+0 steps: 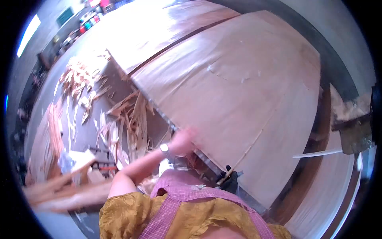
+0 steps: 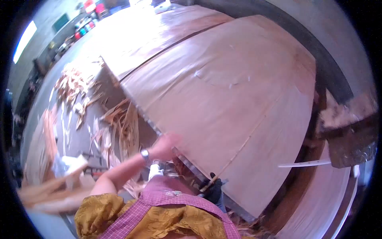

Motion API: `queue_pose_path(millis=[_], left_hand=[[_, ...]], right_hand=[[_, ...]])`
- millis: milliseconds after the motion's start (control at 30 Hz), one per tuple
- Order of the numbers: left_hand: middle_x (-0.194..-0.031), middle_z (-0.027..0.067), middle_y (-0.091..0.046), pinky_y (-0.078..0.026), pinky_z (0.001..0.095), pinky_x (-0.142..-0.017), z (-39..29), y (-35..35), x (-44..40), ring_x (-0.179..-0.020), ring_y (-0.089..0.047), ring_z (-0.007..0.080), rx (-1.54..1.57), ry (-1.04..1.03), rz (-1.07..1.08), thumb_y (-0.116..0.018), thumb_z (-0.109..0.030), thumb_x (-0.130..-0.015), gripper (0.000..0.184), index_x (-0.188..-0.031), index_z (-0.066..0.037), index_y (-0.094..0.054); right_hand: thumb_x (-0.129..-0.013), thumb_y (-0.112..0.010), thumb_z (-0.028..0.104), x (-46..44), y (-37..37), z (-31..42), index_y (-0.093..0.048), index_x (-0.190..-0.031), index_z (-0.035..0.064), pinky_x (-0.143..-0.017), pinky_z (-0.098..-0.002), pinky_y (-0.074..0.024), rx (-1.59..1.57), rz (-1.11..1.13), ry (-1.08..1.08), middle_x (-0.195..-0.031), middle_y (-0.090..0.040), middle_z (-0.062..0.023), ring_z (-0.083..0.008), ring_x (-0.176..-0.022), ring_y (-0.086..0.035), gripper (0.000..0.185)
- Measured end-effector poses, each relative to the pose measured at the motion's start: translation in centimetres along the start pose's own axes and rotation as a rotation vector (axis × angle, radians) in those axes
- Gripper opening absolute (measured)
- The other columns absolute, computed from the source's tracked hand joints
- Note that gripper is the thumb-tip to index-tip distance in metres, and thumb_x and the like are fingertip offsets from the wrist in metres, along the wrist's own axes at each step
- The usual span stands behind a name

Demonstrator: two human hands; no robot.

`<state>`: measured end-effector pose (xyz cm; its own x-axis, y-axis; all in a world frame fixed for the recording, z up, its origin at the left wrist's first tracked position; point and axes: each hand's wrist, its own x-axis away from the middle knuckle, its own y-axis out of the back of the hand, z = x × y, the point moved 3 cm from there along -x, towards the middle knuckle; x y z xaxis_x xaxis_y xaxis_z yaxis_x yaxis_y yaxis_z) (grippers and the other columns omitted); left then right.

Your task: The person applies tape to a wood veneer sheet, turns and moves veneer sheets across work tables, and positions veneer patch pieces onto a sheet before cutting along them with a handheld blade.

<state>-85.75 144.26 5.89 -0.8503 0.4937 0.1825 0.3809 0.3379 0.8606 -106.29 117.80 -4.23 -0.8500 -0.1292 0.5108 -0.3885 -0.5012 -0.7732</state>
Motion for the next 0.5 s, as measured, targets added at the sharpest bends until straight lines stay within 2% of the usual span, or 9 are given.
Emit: queue_pose_path(millis=[33, 67, 100, 200, 233, 333, 367, 467, 500], left_hand=[[-0.137, 0.0206, -0.047, -0.038, 0.0483, -0.103, 6.5, 2.0, -2.6, -0.124, -0.047, 0.0358, -0.044, 0.125, -0.038, -0.066, -0.05, -0.081, 0.072, -0.133, -0.004, -0.048], [-0.142, 0.0201, -0.042, -0.032, 0.0485, -0.108, 14.3, 3.1, -6.0, -0.132, -0.039, 0.0352, -0.132, 0.155, -0.224, -0.065, -0.049, -0.083, 0.077, -0.139, -0.004, -0.04], [-0.147, 0.0199, -0.035, -0.027, 0.0473, -0.112, 19.6, 6.1, -8.7, -0.136, -0.034, 0.0337, -0.307, 0.344, -0.281, -0.064, -0.048, -0.084, 0.08, -0.143, -0.002, -0.033], [-0.151, 0.0182, -0.031, -0.024, 0.0402, -0.114, 34.8, 12.7, -14.4, -0.14, -0.029, 0.0286, -0.381, 0.59, -0.448, -0.059, -0.05, -0.086, 0.083, -0.145, 0.0, -0.029], [-0.152, 0.0163, -0.031, -0.024, 0.04, -0.114, 38.3, 13.8, -15.0, -0.14, -0.03, 0.028, -0.41, 0.68, -0.42, -0.058, -0.05, -0.086, 0.082, -0.145, -0.001, -0.029], [-0.159, 0.0115, -0.019, -0.018, 0.0466, -0.117, 40.0, 15.5, -14.8, -0.146, -0.02, 0.0271, -0.245, 0.835, -0.184, -0.058, -0.049, -0.088, 0.089, -0.152, -0.006, -0.014], [-0.15, 0.0137, -0.038, -0.022, 0.0458, -0.115, 42.2, 13.9, -16.0, -0.139, -0.034, 0.0298, -0.308, 0.794, -0.245, -0.059, -0.047, -0.087, 0.086, -0.151, -0.006, -0.018], [-0.124, 0.0149, -0.062, -0.037, 0.0455, -0.105, 38.2, 17.2, -16.3, -0.12, -0.056, 0.0318, -0.364, 0.763, -0.11, -0.063, -0.038, -0.085, 0.069, -0.143, -0.009, -0.04], [-0.116, 0.0137, -0.065, -0.042, 0.0446, -0.098, 37.3, 17.2, -17.0, -0.111, -0.06, 0.032, -0.342, 0.693, -0.157, -0.065, -0.033, -0.083, 0.062, -0.137, -0.01, -0.046]], right_hand=[[-0.1, -0.044, 0.045, -1.2, 1.2, -1.4, -0.042, -0.138, 0.0157, -0.066, -0.0421, -0.0561, -0.04, 0.038, 0.08, -0.097, -0.067, -0.0141, -0.0285, -0.08, -0.066, 0.048], [-0.098, -0.048, 0.044, -0.8, -0.9, -2.3, -0.042, -0.138, 0.0185, -0.062, -0.042, -0.0566, -0.01, -0.246, 0.139, -0.089, -0.065, -0.0117, -0.0272, -0.07, -0.065, 0.048], [-0.098, -0.048, 0.044, -1.5, -2.1, -2.7, -0.041, -0.139, 0.0192, -0.06, -0.0406, -0.056, 0.037, -0.3, 0.196, -0.089, -0.065, -0.0114, -0.026, -0.068, -0.064, 0.049], [-0.099, -0.046, 0.043, -1.2, -6.5, -3.7, -0.041, -0.141, 0.0129, -0.059, -0.0324, -0.0524, 0.272, -0.486, 0.382, -0.09, -0.066, -0.0092, -0.0162, -0.07, -0.062, 0.051], [-0.1, -0.044, 0.043, -1.4, -6.6, -4.0, -0.05, -0.135, 0.0133, -0.056, -0.0292, -0.0477, 0.462, -0.563, 0.48, -0.087, -0.065, -0.0073, -0.0115, -0.069, -0.059, 0.046], [-0.1, -0.048, 0.038, -1.6, -2.5, -6.0, -0.062, -0.122, 0.0116, -0.054, -0.0252, -0.0418, 0.722, -0.969, 0.53, -0.077, -0.06, -0.0019, -0.0079, -0.064, -0.054, 0.037], [-0.097, -0.057, 0.027, -2.1, -3.5, -7.1, -0.068, -0.11, 0.0075, -0.055, -0.0238, -0.0405, 0.596, -1.043, 0.7, -0.068, -0.054, 0.0026, -0.0073, -0.061, -0.051, 0.026], [-0.093, -0.065, 0.016, -2.6, -4.6, -8.2, -0.066, -0.108, 0.0059, -0.055, -0.0227, -0.0392, 0.94, -1.064, 0.776, -0.074, -0.056, 0.0039, -0.0062, -0.065, -0.05, 0.018], [-0.092, -0.065, 0.015, -2.6, -4.9, -8.9, -0.066, -0.108, 0.0053, -0.058, -0.0226, -0.0407, 0.883, -1.039, 0.792, -0.076, -0.057, 0.0036, -0.0066, -0.067, -0.051, 0.018]])
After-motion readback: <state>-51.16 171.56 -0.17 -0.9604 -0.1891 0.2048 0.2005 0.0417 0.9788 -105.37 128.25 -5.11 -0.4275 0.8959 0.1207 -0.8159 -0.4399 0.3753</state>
